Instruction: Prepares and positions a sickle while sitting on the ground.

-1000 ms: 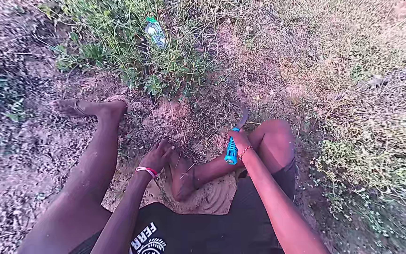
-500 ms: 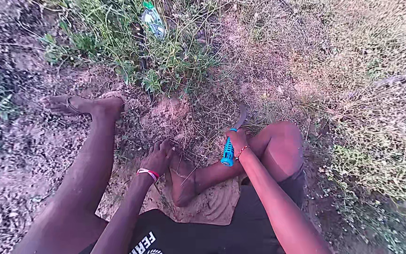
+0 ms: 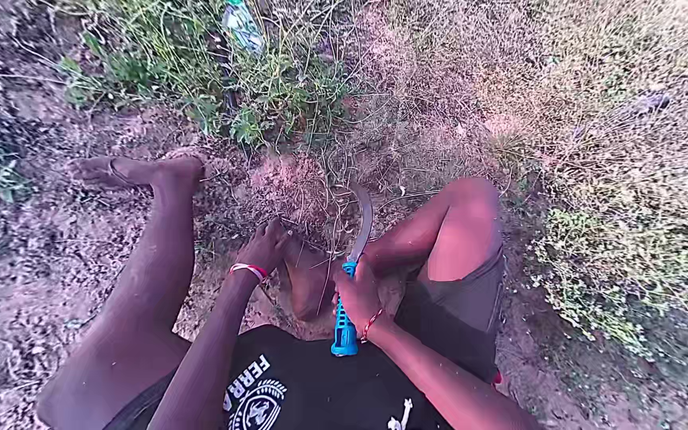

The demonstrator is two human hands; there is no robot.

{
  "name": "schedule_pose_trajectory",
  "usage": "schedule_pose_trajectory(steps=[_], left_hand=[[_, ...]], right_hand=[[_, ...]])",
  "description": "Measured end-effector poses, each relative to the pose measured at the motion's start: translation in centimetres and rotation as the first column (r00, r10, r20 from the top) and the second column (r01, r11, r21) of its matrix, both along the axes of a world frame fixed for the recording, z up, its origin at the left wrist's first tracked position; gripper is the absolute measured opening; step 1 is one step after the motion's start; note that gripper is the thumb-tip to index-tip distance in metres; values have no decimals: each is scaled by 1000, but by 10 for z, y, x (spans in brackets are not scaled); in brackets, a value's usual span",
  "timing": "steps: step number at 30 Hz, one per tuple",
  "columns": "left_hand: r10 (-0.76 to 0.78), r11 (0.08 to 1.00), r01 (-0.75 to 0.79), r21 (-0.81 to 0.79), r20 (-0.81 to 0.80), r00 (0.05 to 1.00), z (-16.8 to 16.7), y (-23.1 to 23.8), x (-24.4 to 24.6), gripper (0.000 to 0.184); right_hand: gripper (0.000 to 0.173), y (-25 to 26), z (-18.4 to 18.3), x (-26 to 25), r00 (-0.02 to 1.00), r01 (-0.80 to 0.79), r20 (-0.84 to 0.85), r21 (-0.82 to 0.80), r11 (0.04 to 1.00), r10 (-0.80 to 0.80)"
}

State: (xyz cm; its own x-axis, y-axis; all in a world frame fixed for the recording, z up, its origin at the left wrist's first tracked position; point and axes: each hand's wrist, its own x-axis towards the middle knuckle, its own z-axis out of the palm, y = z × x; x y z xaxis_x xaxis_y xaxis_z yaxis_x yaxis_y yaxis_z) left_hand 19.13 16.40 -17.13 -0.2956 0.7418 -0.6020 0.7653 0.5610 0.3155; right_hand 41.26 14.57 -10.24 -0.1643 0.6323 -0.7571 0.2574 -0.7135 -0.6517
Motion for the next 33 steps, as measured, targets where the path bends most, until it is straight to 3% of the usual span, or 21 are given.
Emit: schedule_pose_trajectory(steps=[5,10,12,15,19,24,28,31,33], left_hand=[[8,999,-10,34,68,998,3,-22,-5,63],[14,1000,-12,-22,74,997,6,-12,-2,65],[1,1000,-1,0,70,998,3,-11,-3,64],[-15,1000,13,14,78,997,-2,-13,-5,64],[-9,1000,9,-1,77,997,-1,-13,-6,64],[10,1000,-10,5,87,996,-1,-15,-5,64],[-6,1000,6,4,82,997,-2,-12,-6,64],[-28,1000,28,-3,89,996,1,-12,-7,64],[-45,999,45,-1,92,995,2,-7,-12,63]], right_hand=[[45,8,-2,5,993,94,50,225,970,-107],[42,45,-5,15,938,284,47,466,838,-343],[42,73,-13,17,930,279,108,415,866,-351],[49,103,-29,14,941,159,263,206,966,-211],[61,105,-36,8,916,-12,397,184,983,-63],[55,121,-38,7,928,77,346,179,981,-136],[59,131,-39,8,925,37,371,130,991,-83],[56,111,-23,15,929,-4,369,108,994,-36],[52,72,-6,20,943,-65,330,102,993,28]])
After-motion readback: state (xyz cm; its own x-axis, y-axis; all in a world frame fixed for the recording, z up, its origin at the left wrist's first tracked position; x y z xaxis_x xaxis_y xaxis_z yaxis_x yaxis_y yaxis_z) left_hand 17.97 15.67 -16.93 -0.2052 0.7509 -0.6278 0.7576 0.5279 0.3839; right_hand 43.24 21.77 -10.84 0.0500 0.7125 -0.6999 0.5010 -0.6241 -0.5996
